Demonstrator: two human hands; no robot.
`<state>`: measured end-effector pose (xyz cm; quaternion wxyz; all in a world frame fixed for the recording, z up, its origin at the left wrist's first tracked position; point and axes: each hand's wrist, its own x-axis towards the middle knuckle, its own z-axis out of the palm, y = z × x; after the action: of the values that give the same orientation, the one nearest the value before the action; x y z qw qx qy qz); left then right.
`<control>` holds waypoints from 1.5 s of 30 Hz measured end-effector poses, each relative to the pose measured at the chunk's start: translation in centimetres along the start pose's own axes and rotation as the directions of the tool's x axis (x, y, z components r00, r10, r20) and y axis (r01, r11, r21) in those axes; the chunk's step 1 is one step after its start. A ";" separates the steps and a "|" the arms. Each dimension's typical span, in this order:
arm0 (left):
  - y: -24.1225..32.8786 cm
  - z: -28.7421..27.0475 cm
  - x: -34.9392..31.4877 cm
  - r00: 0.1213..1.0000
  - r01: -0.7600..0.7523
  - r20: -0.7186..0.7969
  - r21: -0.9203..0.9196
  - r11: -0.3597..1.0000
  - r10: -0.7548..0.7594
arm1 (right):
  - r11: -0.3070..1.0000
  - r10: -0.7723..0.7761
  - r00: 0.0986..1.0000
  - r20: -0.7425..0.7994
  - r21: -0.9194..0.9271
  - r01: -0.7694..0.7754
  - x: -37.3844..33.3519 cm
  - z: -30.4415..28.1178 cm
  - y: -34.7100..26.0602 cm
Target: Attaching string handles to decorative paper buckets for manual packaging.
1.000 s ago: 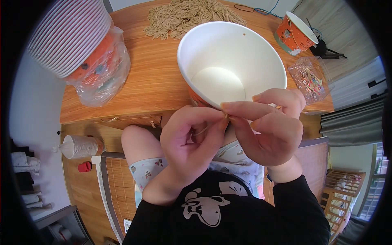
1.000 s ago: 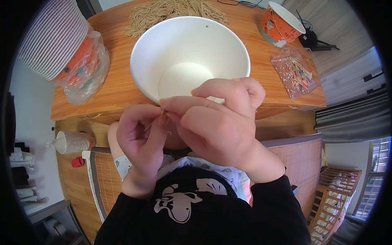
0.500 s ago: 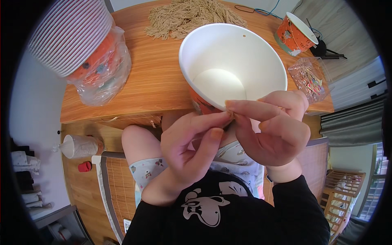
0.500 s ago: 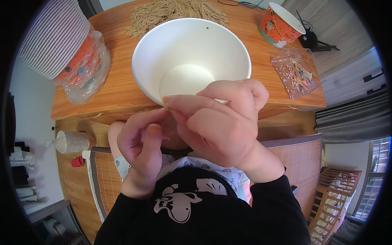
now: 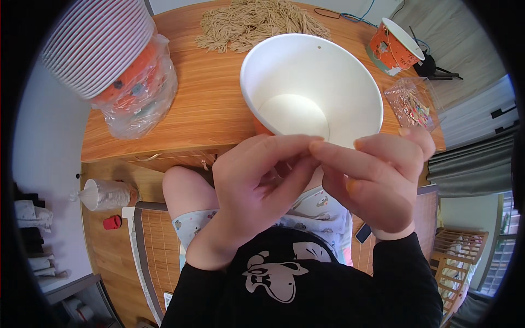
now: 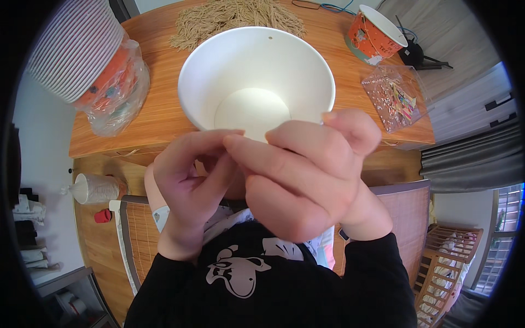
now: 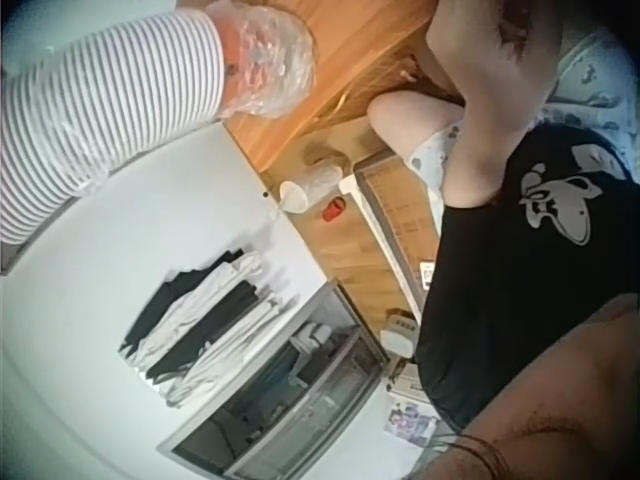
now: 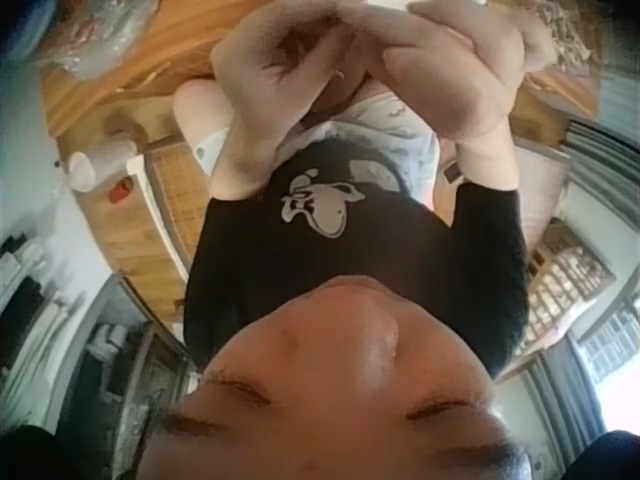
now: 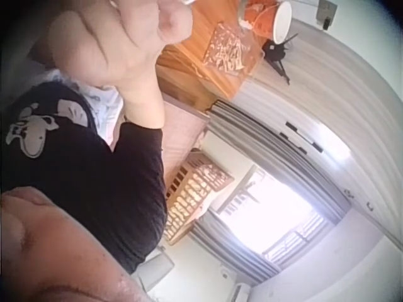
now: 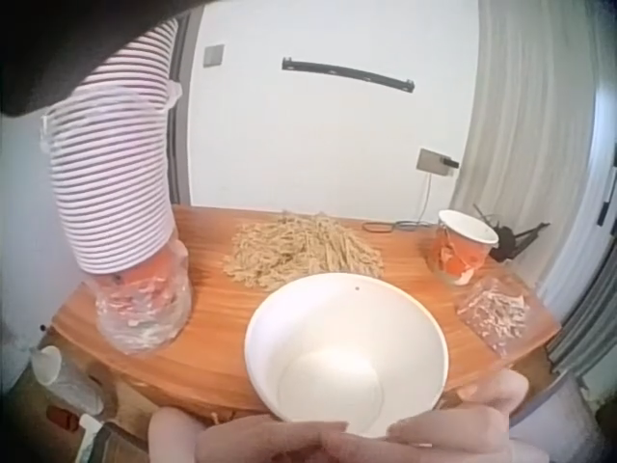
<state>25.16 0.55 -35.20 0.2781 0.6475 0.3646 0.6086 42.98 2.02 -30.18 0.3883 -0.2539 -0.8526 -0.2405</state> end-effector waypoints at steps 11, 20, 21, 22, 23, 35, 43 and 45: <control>0.9 0.7 0.3 0.981 -0.180 -0.038 0.214 0.960 0.193 | 0.986 0.126 0.988 0.084 -0.123 -0.116 0.1 -1.3 -0.9; 1.0 0.7 0.3 0.971 -0.209 -0.039 0.330 0.921 0.234 | 0.969 0.183 0.951 0.251 0.119 -0.218 0.8 -2.0 -0.4; 0.9 0.7 0.5 0.966 -0.225 -0.036 0.357 0.906 0.255 | 0.937 0.259 0.937 0.236 0.175 -0.303 0.3 -1.7 -0.4; 0.8 0.7 0.5 0.967 -0.225 -0.035 0.357 0.906 0.254 | 0.894 0.334 0.915 0.225 0.232 -0.383 -0.1 -1.5 -0.4; 0.6 0.8 0.5 0.960 -0.247 -0.040 0.351 0.903 0.278 | 0.893 0.335 0.915 0.225 0.233 -0.384 -0.3 -1.5 -0.4; -0.1 0.9 0.9 0.949 -0.272 -0.046 0.378 0.885 0.312 | 0.778 0.437 0.893 0.108 0.453 -0.435 -1.7 -0.1 -0.3; -0.5 1.1 0.9 0.937 -0.291 -0.074 0.371 0.882 0.340 | 0.862 0.332 0.915 0.228 0.320 -0.393 -0.8 -0.7 -0.5; -0.4 1.0 0.8 0.943 -0.273 -0.067 0.404 0.873 0.326 | 0.885 0.299 0.927 0.227 0.298 -0.359 -0.6 -0.6 -0.2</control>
<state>26.14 1.49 -35.19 0.0212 0.6966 0.3908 0.6014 43.51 1.32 -30.28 0.3847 -0.3459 -0.8558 0.0002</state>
